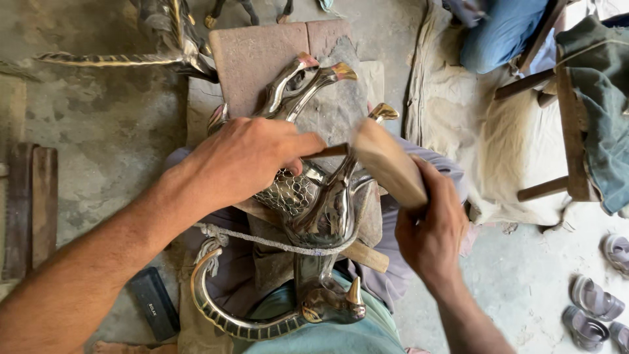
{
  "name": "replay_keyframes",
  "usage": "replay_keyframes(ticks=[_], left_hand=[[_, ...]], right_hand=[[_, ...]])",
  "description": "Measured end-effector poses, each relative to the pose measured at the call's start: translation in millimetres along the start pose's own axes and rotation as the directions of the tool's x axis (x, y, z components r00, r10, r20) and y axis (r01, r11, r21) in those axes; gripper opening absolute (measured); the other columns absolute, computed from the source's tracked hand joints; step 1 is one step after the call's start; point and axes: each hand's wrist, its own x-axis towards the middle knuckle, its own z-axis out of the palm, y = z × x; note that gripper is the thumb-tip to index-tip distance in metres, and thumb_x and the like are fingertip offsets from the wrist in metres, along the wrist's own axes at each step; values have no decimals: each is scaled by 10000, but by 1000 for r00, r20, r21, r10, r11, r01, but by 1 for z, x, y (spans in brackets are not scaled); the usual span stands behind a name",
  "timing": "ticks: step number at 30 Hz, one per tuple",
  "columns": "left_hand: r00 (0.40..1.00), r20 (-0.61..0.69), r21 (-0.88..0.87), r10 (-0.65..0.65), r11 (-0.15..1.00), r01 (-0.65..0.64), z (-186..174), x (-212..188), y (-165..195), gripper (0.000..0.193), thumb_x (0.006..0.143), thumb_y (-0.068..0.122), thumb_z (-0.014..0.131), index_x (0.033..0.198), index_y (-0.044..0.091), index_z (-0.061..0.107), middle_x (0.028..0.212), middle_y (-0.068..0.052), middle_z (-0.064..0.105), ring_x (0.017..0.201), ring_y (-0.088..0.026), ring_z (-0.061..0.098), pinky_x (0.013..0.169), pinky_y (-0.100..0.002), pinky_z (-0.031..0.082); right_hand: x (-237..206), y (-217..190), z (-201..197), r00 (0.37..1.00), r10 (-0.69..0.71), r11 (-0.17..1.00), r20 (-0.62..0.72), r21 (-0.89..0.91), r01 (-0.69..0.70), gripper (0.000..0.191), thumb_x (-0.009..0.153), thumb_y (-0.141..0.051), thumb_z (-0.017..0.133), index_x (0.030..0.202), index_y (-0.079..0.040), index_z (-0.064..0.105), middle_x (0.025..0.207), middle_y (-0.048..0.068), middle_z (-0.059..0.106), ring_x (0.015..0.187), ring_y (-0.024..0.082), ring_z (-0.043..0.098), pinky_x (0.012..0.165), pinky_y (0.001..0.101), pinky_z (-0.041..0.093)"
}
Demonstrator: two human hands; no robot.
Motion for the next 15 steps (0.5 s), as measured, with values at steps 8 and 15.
replay_keyframes(ticks=[8,15], left_hand=[[993,-46,36,110,993,-108,2,-9,-6,411,860,-69,609,1188,156,713,844,-51,757,781,-221,771,678,-385,632],[949,-313,-150,34,985,-85,0,-20,-21,228,945,144,695,1157,70,658,947,-87,735,708,-169,744,494,-304,594]], right_hand=[[-28,-10,26,981,-40,980,-191,184,76,557,892,87,653,1407,-21,468,1192,225,635,1045,374,642,928,440,534],[-14,-8,9,994,-113,935,5,-339,108,591,865,24,635,1442,-72,547,1099,184,660,947,345,646,821,475,478]])
